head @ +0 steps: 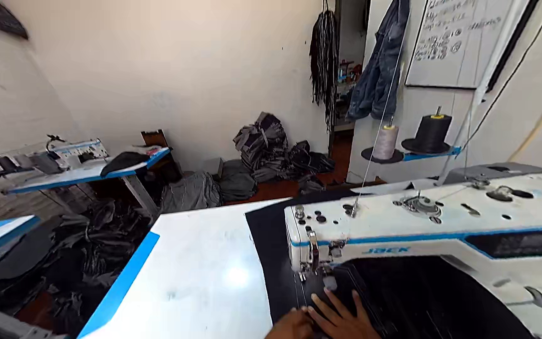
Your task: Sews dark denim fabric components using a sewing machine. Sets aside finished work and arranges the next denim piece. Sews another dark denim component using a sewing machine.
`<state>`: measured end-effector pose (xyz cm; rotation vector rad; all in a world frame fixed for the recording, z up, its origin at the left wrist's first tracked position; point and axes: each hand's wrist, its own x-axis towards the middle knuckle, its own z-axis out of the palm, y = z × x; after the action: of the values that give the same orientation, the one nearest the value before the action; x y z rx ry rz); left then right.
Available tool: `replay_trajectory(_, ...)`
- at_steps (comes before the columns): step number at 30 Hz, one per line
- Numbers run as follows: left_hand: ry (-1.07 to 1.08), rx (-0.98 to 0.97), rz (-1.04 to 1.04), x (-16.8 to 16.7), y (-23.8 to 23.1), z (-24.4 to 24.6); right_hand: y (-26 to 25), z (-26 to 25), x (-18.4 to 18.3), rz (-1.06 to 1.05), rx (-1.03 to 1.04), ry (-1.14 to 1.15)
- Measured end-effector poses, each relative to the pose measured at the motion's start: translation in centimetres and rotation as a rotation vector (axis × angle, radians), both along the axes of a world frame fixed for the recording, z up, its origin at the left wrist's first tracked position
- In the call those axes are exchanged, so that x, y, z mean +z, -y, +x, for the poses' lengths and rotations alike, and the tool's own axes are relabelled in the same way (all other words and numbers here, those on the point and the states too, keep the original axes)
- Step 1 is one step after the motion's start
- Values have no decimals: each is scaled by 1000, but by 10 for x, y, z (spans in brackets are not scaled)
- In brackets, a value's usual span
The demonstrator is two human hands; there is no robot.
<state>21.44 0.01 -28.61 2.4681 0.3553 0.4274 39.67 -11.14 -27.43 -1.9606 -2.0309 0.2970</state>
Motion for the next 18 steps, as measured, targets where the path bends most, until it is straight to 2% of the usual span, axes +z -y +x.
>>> replay_trajectory(3,-45,-35,-18,0,-3,-7,1,6,-18,-35,47,40)
replay_trajectory(10,-106,-62,-58,8,-7,-12,11,-9,-4,-227,-59,59)
replay_trajectory(18,-54,-41,-38,7,-5,-13,14,-6,-20,23,-39,121)
